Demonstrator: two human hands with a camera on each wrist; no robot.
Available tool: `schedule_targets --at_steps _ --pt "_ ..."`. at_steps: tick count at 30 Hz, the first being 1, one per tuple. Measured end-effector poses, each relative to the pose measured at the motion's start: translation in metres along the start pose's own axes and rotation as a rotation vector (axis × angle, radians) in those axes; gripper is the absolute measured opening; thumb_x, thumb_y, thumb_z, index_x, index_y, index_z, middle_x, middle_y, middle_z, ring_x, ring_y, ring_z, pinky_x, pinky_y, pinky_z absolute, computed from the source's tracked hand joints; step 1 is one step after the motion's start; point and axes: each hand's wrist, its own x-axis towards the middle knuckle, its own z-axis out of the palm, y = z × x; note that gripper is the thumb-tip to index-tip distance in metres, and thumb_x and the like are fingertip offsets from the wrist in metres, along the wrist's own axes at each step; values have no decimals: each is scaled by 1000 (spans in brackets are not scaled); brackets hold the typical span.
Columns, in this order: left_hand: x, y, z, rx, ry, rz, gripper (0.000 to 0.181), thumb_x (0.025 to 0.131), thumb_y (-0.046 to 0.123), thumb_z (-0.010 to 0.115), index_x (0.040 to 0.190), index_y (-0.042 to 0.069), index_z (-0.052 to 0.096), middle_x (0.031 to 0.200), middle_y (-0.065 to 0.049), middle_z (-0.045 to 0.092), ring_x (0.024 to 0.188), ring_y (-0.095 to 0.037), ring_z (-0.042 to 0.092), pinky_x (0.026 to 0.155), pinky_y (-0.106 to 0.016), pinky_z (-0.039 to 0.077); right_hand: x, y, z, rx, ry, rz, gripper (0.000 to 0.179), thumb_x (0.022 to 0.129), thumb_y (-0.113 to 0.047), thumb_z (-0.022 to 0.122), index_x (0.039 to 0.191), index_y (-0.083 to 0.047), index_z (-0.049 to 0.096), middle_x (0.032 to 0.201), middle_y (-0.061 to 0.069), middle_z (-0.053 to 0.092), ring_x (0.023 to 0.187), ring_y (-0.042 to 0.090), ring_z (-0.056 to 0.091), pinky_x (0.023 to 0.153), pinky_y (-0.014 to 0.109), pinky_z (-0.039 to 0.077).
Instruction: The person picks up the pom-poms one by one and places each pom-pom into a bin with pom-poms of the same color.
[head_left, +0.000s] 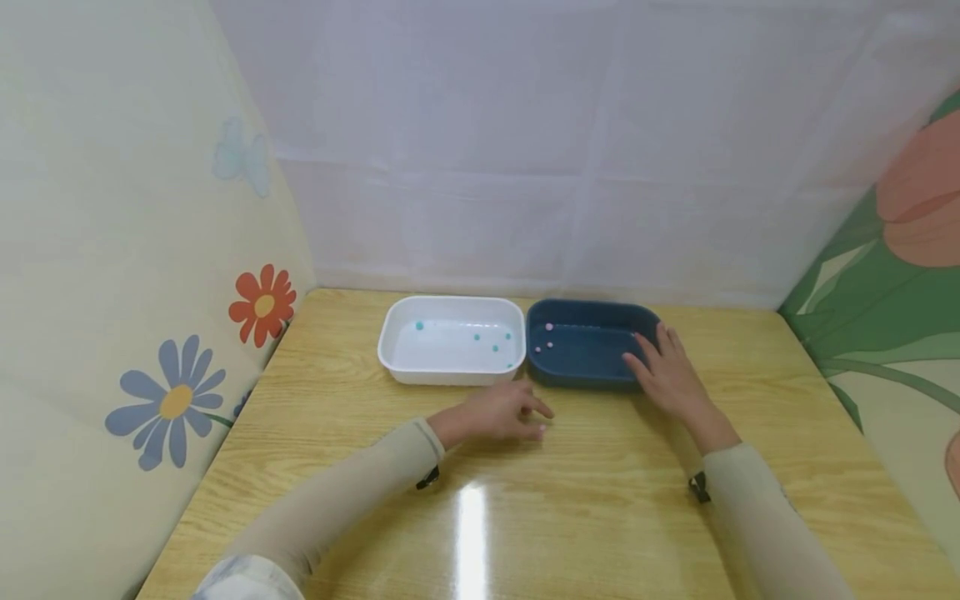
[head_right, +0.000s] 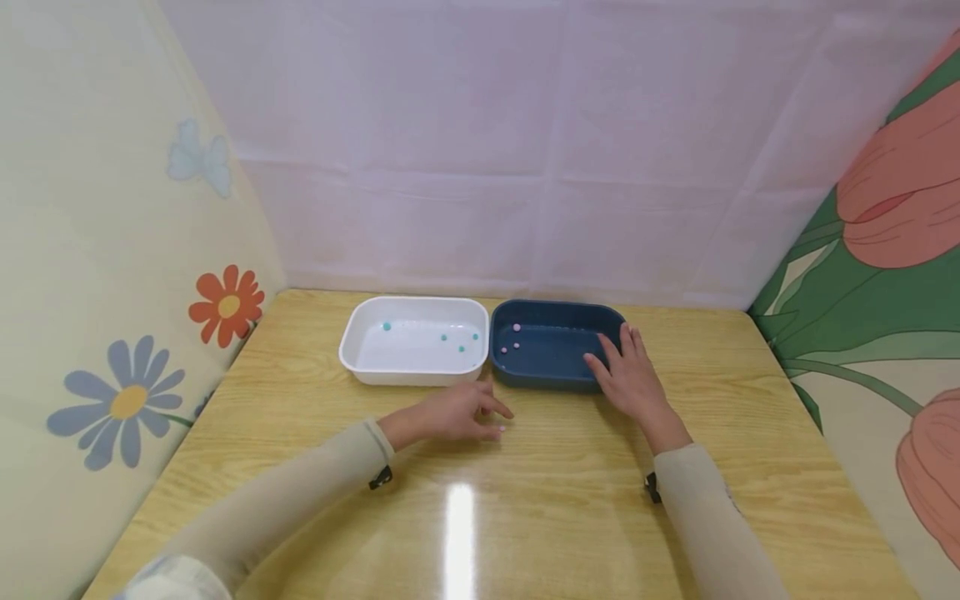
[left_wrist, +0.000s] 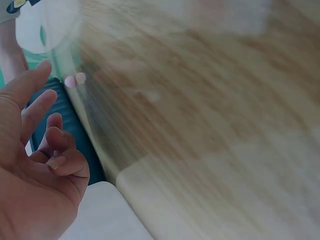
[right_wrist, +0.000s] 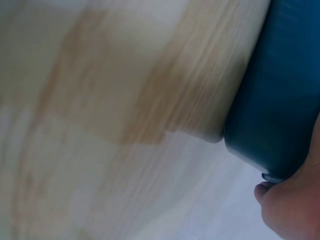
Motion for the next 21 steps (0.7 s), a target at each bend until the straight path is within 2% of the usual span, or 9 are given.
schedule_targets --at_steps 7,12,21 --pt "3 -6 4 44 -9 23 37 90 45 75 124 32 73 88 9 52 79 -7 48 65 -21 42 2 1 -1 -7 -15 10 79 108 -58 26 159 2 24 164 33 -6 151 52 -4 118 69 8" --pt "6 -8 7 85 -6 37 37 90 47 75 124 32 74 86 10 52 78 -6 48 63 -20 41 1 -1 -1 -10 -9 2 77 108 -55 28 158 3 26 164 34 -4 151 53 -4 118 69 8" --pt "11 -10 10 92 -16 30 36 92 44 74 126 32 73 85 10 53 77 -6 48 63 -21 40 0 -2 -2 -10 -9 -3 75 109 -53 30 158 3 26 163 35 -5 151 53 -4 118 68 8"
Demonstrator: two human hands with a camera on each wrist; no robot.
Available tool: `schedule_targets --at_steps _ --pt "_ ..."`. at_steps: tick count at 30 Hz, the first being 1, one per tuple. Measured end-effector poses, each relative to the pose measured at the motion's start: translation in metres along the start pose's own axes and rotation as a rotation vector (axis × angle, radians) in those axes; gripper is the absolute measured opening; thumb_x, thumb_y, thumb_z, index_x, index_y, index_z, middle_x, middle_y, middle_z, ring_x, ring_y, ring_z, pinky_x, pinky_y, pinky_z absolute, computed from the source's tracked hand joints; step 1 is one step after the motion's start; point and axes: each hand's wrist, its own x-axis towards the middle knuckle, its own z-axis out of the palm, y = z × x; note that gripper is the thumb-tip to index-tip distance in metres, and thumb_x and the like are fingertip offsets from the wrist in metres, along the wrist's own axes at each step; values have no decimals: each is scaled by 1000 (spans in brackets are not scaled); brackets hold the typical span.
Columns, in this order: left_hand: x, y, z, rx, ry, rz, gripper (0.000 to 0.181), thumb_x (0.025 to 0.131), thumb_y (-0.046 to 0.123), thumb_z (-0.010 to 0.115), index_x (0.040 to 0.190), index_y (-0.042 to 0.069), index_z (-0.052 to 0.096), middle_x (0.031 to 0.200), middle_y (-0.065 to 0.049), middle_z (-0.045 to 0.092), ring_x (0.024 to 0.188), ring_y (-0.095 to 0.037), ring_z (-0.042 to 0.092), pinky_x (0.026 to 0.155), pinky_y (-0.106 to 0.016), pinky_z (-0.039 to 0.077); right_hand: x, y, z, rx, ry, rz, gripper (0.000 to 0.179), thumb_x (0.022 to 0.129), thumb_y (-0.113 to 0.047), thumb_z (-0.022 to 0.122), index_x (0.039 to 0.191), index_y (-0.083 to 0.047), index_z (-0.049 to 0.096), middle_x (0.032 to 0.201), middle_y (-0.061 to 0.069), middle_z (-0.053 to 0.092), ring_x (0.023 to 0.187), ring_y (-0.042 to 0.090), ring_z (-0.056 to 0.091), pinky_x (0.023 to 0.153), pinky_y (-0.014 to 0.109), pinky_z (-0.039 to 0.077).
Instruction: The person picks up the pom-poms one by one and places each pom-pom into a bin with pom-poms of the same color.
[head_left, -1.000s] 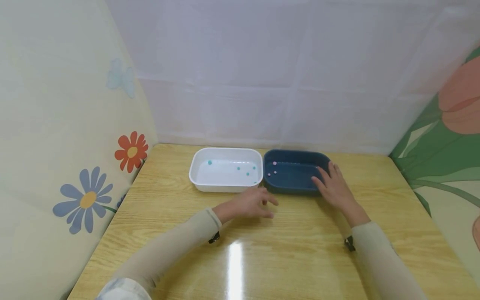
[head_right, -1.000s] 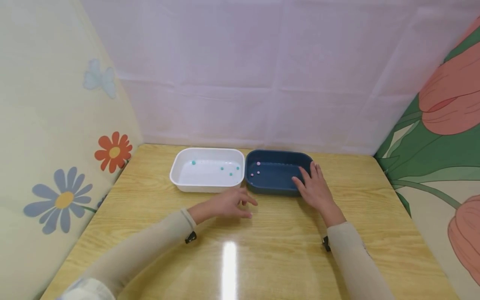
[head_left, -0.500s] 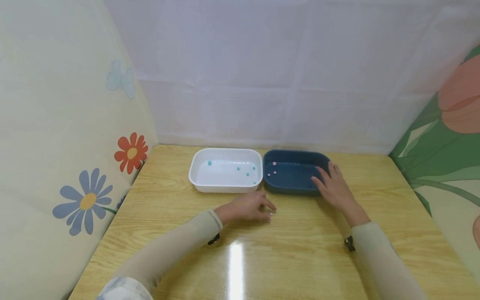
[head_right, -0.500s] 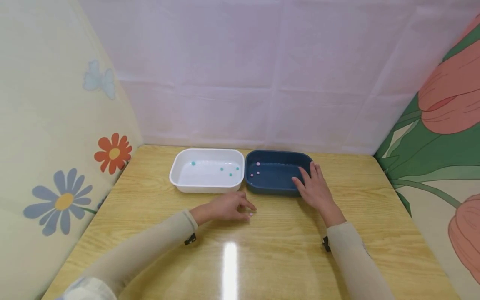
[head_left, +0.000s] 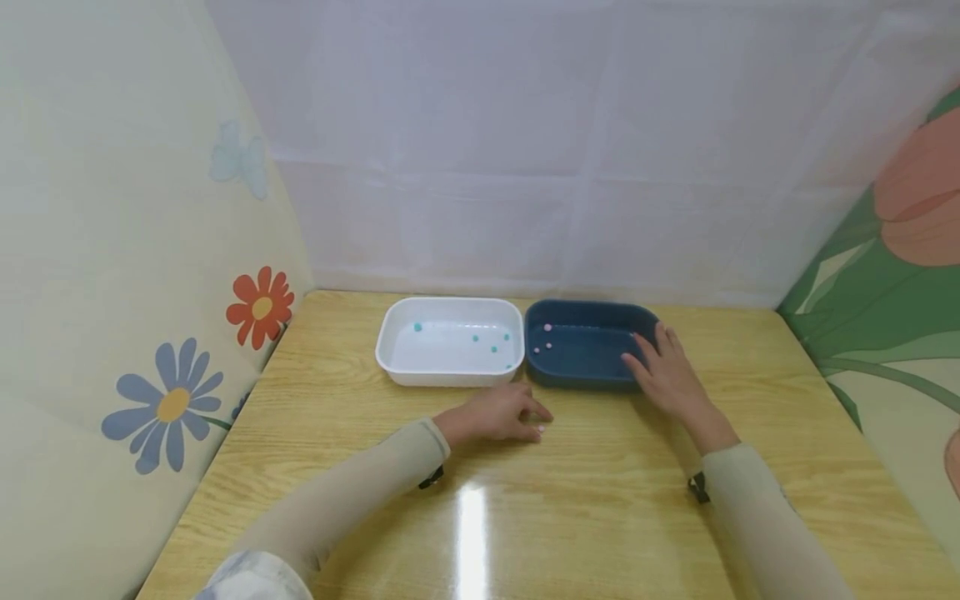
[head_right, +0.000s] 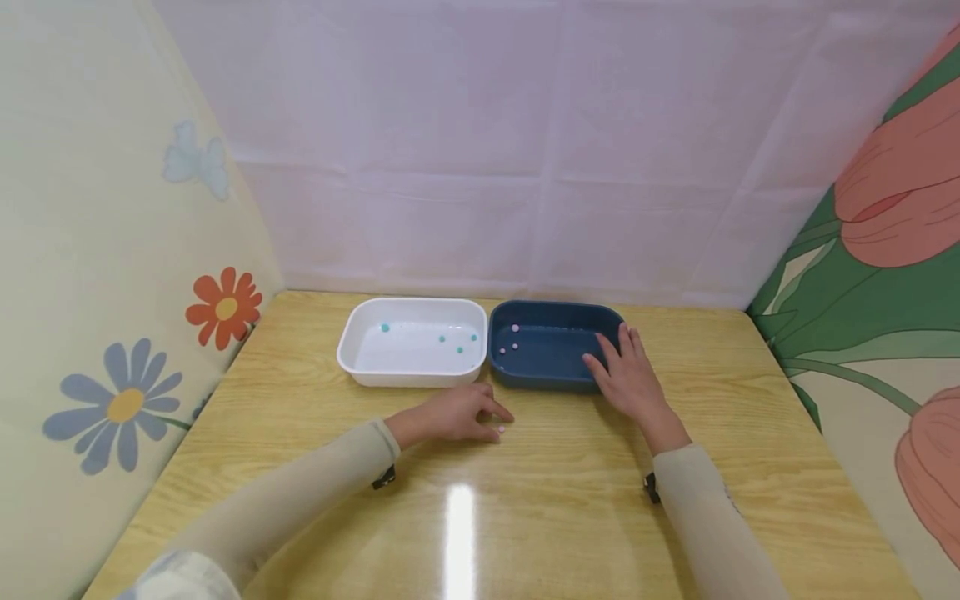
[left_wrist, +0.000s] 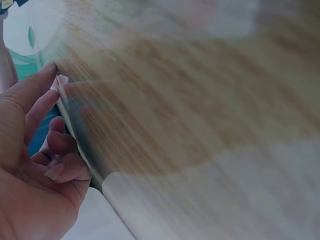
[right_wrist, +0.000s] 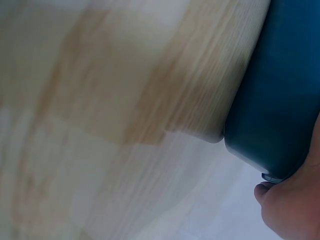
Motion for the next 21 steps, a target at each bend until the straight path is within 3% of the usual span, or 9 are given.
schedule_targets --at_steps 12,21 --pt "2 1 2 -16 40 -1 21 92 41 74 111 33 79 87 13 55 81 -2 50 68 -18 43 2 2 1 -1 1 4 77 108 -56 28 158 3 25 164 34 -5 151 53 -3 118 69 8" --pt "4 7 -4 -34 85 20 14 92 37 75 102 29 81 89 15 58 83 -1 52 74 -18 43 1 2 1 -10 -8 7 76 109 -54 29 158 3 25 163 35 -5 150 54 -3 118 69 8"
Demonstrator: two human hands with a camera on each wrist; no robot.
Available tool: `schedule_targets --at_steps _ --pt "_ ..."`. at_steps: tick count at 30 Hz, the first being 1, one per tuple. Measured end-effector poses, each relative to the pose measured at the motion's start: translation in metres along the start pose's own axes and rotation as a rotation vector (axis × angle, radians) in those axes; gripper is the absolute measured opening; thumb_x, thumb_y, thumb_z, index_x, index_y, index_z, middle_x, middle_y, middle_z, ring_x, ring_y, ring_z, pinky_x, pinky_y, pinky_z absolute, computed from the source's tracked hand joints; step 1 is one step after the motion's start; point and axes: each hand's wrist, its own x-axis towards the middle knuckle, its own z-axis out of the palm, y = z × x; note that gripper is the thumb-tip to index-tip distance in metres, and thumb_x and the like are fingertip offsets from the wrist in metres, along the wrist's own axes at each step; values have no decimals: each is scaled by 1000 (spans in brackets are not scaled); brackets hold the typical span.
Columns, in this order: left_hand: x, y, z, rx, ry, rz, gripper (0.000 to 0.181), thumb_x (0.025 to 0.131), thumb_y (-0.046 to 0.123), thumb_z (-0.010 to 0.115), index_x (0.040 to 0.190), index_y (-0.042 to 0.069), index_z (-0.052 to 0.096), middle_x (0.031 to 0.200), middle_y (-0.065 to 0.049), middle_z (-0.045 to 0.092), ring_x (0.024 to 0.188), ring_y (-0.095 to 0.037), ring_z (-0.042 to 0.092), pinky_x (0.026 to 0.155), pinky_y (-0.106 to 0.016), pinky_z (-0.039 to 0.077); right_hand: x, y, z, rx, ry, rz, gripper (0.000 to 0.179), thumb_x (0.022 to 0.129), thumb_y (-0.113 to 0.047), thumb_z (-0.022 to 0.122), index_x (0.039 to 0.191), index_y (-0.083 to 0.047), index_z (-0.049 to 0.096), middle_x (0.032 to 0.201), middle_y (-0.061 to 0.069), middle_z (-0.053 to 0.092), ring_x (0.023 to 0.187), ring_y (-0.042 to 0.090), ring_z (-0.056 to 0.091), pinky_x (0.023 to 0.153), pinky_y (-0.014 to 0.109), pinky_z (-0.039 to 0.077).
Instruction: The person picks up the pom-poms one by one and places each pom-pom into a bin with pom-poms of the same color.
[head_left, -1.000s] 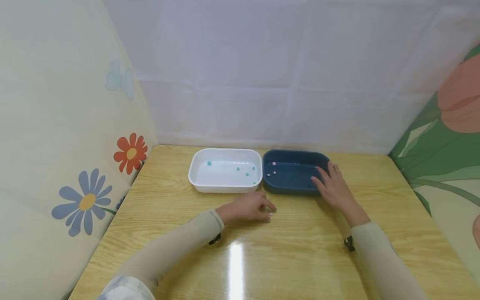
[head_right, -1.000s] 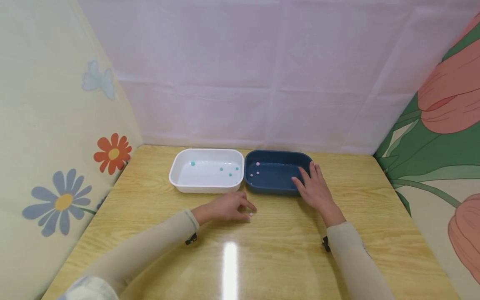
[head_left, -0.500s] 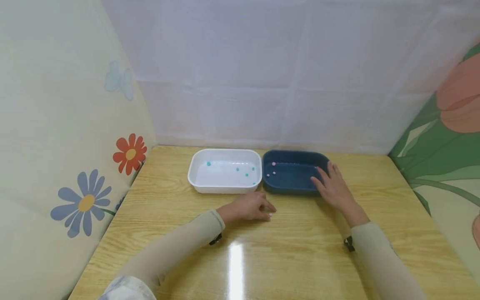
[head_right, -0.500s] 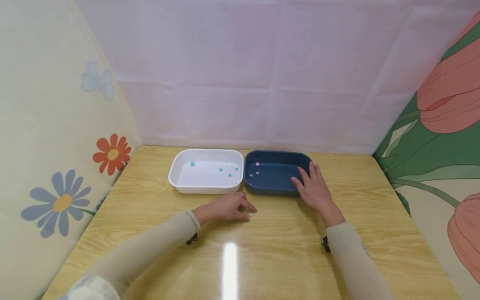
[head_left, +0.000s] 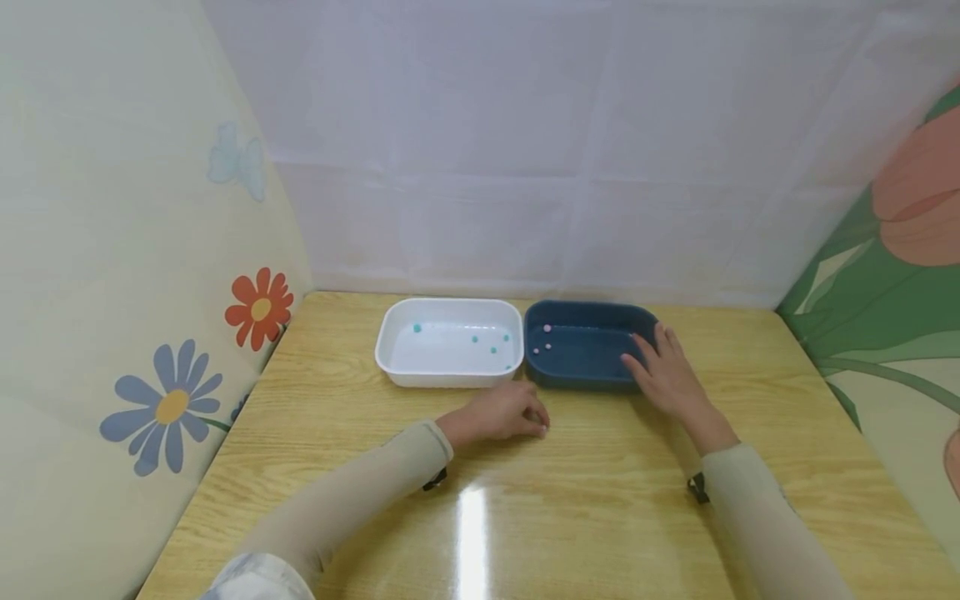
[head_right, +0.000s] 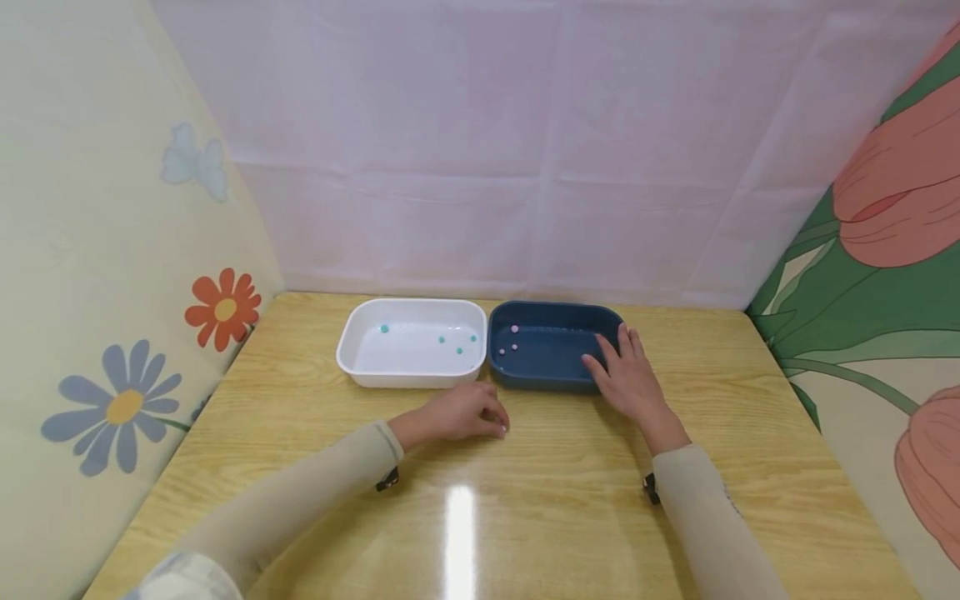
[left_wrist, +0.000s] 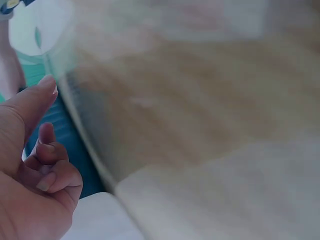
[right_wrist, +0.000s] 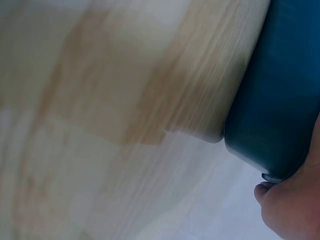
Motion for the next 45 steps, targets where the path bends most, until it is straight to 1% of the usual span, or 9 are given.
schedule_targets --at_steps 4,11,15,18,24,27,30,35,45 --pt "7 5 -8 -27 51 18 14 92 34 76 103 26 81 85 13 57 78 -2 53 69 -18 45 1 2 1 1 1 -2 77 108 -56 27 158 3 24 163 35 -5 150 54 -3 118 69 8" --pt "19 16 -35 -20 88 -38 16 93 31 75 106 22 80 81 10 55 73 -7 52 62 -21 43 1 2 2 10 7 -1 76 108 -55 29 158 3 26 163 35 -5 151 53 -4 118 69 8" --pt "24 15 -42 -33 99 -43 17 94 31 74 107 21 80 80 9 57 72 -8 51 70 -26 48 0 1 2 7 5 1 75 109 -54 30 158 3 26 163 35 -5 151 53 -4 118 68 8" --pt "30 12 -45 -29 117 -39 18 95 33 73 108 21 80 79 9 58 71 -8 50 76 -28 49 0 1 1 11 9 2 75 109 -53 30 158 3 26 163 35 -5 151 53 -3 118 69 8" --pt "44 6 -49 -33 130 -49 20 96 33 71 110 21 79 80 9 59 71 -10 56 70 -28 49 1 2 1 10 14 -3 75 109 -54 30 158 3 26 163 35 -4 150 54 -3 118 68 8" --pt "52 3 -50 -44 133 -70 21 96 32 71 112 20 78 76 9 62 93 -15 65 87 -29 52 1 2 2 14 11 -3 76 108 -54 30 158 3 26 163 35 -5 151 54 -3 118 68 8" --pt "58 0 -50 -59 133 -100 21 96 32 72 113 20 78 79 8 61 100 -19 65 88 -33 53 1 2 2 18 13 -3 75 109 -54 31 158 3 26 163 35 -5 151 53 -4 118 68 8" --pt "68 -6 -50 -40 138 -131 22 96 35 72 112 23 78 88 6 57 79 -11 56 67 -27 47 0 1 2 21 16 -3 75 109 -53 31 158 3 26 163 35 -5 151 53 -5 118 68 7" --pt "86 -12 -52 8 158 -157 20 96 35 72 111 23 78 90 4 58 81 -11 55 71 -29 48 2 3 3 6 16 -4 75 109 -53 30 158 3 26 163 35 -4 151 53 -5 119 68 7"
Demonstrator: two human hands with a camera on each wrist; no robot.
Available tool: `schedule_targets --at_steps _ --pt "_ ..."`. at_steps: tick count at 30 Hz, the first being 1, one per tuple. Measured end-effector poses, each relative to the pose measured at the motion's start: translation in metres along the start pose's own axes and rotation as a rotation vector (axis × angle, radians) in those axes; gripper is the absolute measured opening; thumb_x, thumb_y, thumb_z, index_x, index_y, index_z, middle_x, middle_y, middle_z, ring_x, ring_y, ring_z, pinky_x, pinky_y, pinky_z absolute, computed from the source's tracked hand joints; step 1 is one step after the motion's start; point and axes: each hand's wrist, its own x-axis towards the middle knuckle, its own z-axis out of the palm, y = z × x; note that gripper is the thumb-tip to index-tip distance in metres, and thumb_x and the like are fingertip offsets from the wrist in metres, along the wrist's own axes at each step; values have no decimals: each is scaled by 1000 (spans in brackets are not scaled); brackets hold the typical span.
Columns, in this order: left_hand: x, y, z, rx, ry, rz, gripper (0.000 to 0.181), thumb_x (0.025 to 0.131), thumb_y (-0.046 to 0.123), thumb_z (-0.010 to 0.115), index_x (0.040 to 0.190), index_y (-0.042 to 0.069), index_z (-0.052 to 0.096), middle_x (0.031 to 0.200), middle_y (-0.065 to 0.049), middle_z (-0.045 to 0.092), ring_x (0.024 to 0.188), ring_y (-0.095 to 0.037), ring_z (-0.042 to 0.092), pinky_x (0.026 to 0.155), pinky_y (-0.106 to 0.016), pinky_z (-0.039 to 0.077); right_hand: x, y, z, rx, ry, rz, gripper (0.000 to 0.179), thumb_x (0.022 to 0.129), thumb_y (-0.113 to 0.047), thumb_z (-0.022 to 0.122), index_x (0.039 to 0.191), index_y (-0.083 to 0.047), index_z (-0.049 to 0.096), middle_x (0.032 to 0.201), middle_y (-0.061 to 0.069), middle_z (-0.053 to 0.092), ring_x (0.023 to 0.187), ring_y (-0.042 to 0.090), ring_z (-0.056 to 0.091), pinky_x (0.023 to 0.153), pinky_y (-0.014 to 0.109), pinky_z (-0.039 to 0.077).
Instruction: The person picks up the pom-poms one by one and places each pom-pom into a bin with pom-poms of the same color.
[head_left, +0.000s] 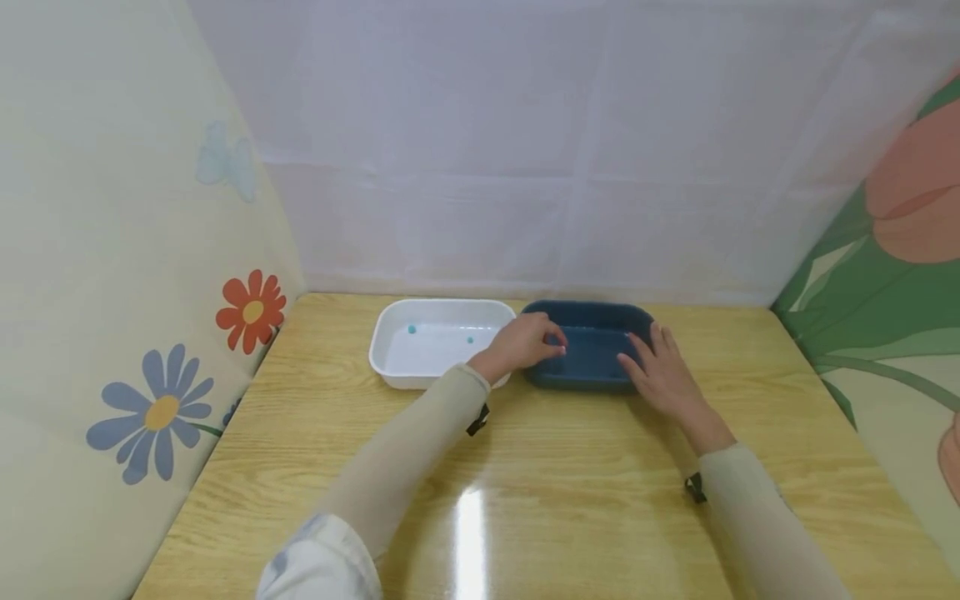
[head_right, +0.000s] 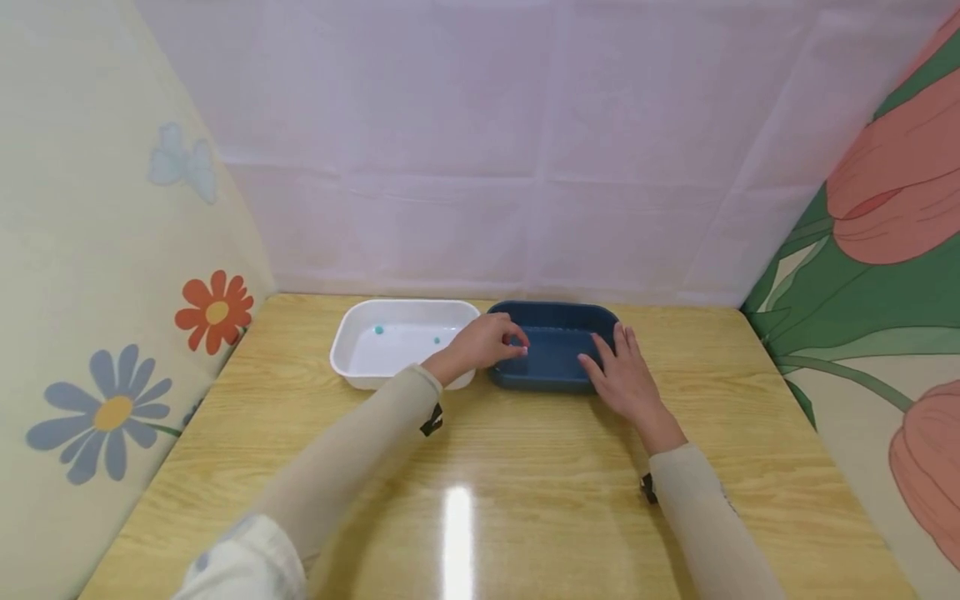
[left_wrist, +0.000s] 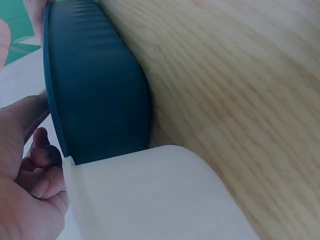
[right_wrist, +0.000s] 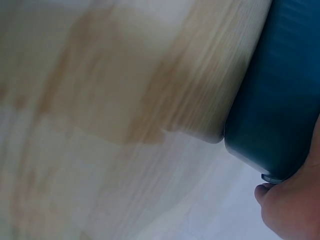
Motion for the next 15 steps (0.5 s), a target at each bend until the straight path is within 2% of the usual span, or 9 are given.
schedule_targets --at_steps 8,13,15 --pt "10 0 -3 0 5 -29 22 96 35 72 113 23 78 93 6 62 81 -11 54 73 -28 47 0 -2 0 -7 -5 -5 75 109 -53 30 157 4 27 163 36 -3 151 53 -4 119 67 8" --pt "10 0 -7 -13 1 -49 26 97 34 71 119 22 76 108 2 65 87 -12 55 77 -30 48 0 -2 1 -7 1 -9 75 109 -53 30 157 4 28 163 36 -3 150 54 -2 119 67 9" --pt "8 -2 -9 -23 10 -44 26 98 33 70 119 21 76 108 1 66 85 -12 56 74 -29 48 0 -3 1 -8 2 -9 74 109 -53 30 157 4 28 163 36 -2 150 54 -1 119 67 9"
